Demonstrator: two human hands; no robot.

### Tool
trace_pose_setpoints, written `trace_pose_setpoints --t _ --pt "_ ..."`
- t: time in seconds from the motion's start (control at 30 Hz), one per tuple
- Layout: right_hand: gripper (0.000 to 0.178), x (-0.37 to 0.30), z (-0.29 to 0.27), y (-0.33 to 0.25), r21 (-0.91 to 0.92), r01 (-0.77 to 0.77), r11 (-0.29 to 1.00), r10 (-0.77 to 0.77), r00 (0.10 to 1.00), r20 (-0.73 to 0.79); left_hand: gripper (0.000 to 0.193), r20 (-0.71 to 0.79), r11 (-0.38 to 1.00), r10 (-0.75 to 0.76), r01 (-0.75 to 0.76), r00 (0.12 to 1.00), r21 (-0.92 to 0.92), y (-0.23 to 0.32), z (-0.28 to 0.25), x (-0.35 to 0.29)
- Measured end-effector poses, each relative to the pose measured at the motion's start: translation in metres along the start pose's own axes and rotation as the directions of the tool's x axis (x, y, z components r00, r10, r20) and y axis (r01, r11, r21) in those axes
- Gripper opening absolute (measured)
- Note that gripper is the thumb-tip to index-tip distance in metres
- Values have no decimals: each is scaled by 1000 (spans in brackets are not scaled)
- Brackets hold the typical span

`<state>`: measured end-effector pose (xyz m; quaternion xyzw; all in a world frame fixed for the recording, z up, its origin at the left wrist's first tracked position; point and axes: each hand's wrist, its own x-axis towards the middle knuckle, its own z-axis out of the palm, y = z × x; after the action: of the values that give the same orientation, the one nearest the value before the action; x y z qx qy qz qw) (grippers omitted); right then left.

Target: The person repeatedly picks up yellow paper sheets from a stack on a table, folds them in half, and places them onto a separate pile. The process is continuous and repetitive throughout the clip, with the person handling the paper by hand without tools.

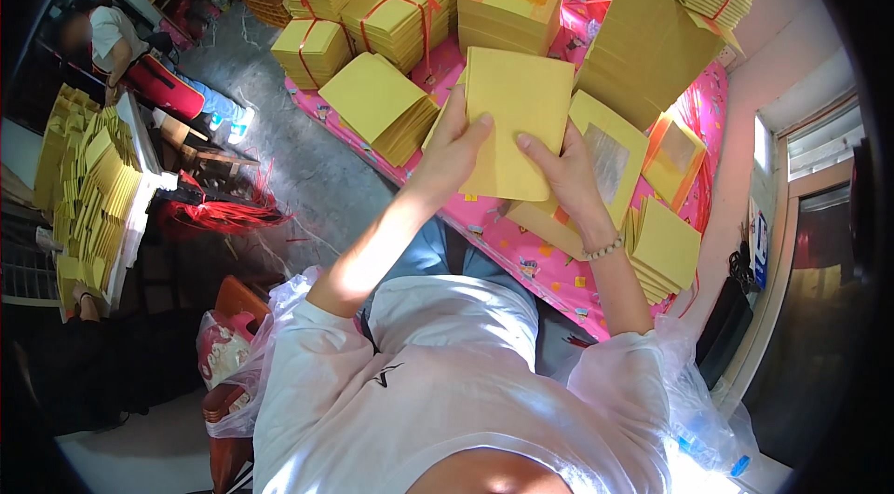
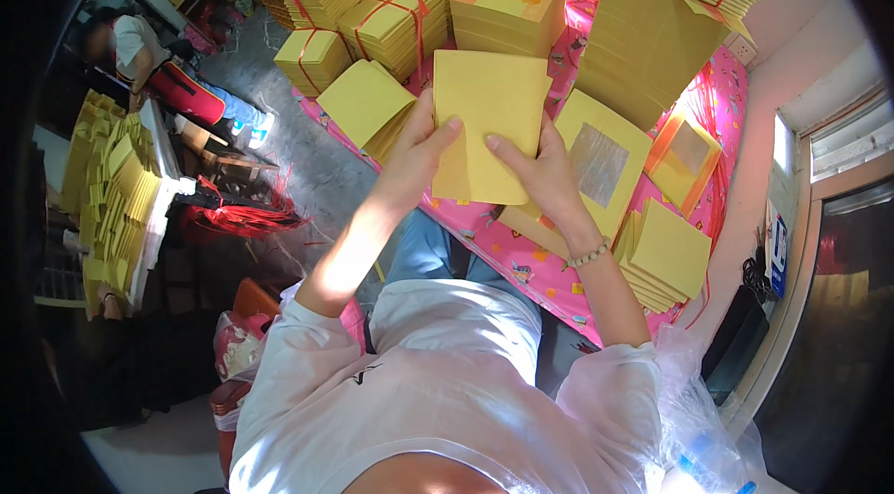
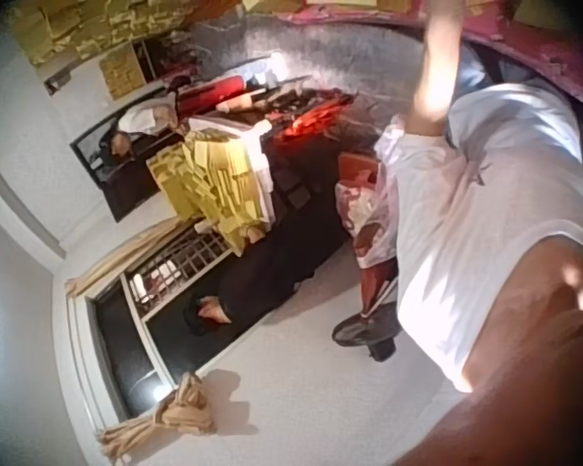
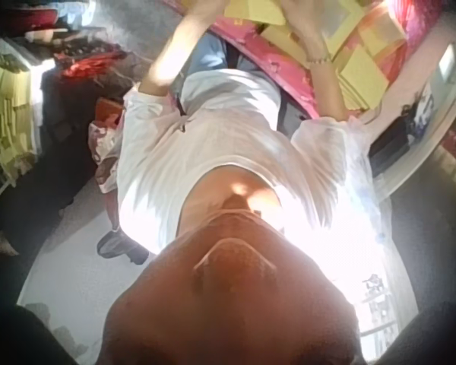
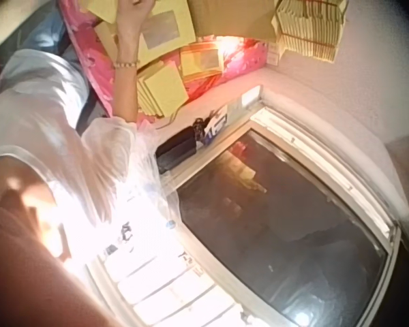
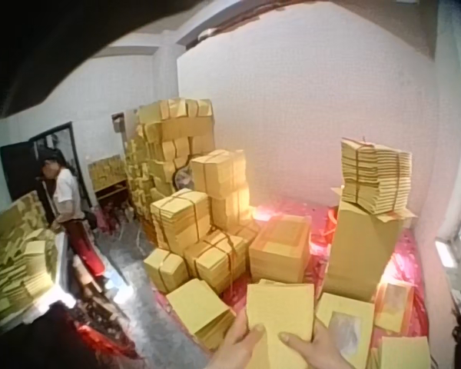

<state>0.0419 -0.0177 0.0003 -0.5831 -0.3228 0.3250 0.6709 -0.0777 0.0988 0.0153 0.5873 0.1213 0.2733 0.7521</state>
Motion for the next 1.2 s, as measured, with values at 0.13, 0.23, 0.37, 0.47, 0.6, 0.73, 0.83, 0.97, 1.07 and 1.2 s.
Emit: trace_pose_setpoints --t 0.13,0.23,0.37,0.47,0.6,0.73,0.83,0.97,1.07,1.2 --pt "47 -3 -2 1 2 4 1000 -4 1000 5 37 -43 976 143 -134 989 170 -12 2 -9" --pt "45 -7 1 -4 3 16 1000 -16 1000 12 36 -64 960 202 -185 977 211 -15 4 -12" --pt "43 -10 3 -5 33 38 999 -39 999 24 34 -79 960 236 -220 969 174 -16 8 -16" --pt "44 -11 4 -4 19 53 998 -54 998 25 33 -81 951 258 -238 963 196 -16 9 -17" --pt "42 -12 3 -6 5 69 998 -69 997 25 32 -88 965 248 -239 965 107 -14 12 -19" --pt "40 -13 3 -8 -11 37 999 -36 999 22 31 -98 975 222 -220 970 38 -10 15 -22" --pt "40 -15 7 -15 -27 35 999 -34 999 27 30 -108 968 246 -238 963 84 -11 13 -23" --pt "38 -16 10 -16 29 72 997 -72 997 4 29 -146 957 278 -261 949 127 -12 11 -23" --pt "32 -15 11 -15 31 70 997 -68 996 -53 29 -165 943 290 -252 943 215 -13 6 -22" --pt "23 -14 16 -15 4 65 998 -65 994 -83 26 -216 949 255 -201 943 242 -18 2 -23"
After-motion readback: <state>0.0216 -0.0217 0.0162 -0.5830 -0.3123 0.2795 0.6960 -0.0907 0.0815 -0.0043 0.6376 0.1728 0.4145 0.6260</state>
